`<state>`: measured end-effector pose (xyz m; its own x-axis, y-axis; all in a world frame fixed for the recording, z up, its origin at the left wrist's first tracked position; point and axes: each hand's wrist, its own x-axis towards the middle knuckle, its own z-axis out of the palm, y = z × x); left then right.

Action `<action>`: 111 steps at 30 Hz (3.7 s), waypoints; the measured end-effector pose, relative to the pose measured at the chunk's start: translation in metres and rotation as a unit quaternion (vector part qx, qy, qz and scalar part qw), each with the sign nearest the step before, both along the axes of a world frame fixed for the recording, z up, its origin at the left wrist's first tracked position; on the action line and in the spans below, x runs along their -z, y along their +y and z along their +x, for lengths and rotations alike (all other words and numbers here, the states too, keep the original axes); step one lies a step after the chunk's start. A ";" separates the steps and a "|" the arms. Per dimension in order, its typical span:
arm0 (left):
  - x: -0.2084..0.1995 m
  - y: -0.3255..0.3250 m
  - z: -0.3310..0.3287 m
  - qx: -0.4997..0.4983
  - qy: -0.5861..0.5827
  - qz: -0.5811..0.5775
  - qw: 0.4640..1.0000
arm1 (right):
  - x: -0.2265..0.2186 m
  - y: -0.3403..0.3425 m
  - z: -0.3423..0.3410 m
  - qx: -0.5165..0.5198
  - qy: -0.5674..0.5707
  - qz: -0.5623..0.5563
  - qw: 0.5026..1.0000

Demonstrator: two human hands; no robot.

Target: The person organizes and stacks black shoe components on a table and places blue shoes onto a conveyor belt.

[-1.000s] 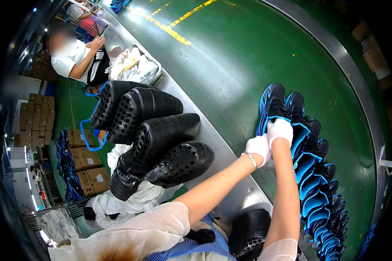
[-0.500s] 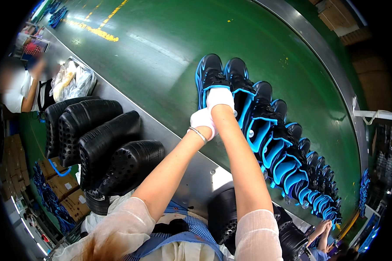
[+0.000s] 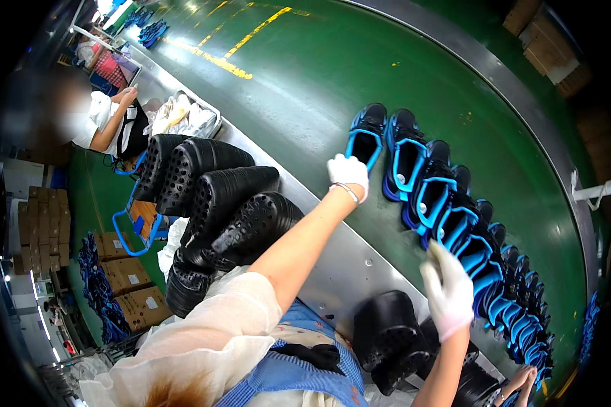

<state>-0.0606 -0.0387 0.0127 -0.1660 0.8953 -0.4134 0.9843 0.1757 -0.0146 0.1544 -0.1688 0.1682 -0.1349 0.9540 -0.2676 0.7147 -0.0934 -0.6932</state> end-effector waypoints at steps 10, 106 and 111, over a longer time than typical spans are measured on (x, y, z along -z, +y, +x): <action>-0.053 -0.118 0.036 0.227 -0.307 0.274 0.883 | -0.022 -0.183 0.101 0.249 -0.007 0.055 0.967; 0.030 0.008 0.015 -0.051 -0.334 0.017 0.941 | 0.160 0.202 -0.126 -0.171 -0.355 0.230 0.890; 0.032 0.014 0.016 -0.074 -0.270 -0.065 0.958 | 0.126 0.219 -0.135 -0.304 -0.312 -0.054 0.899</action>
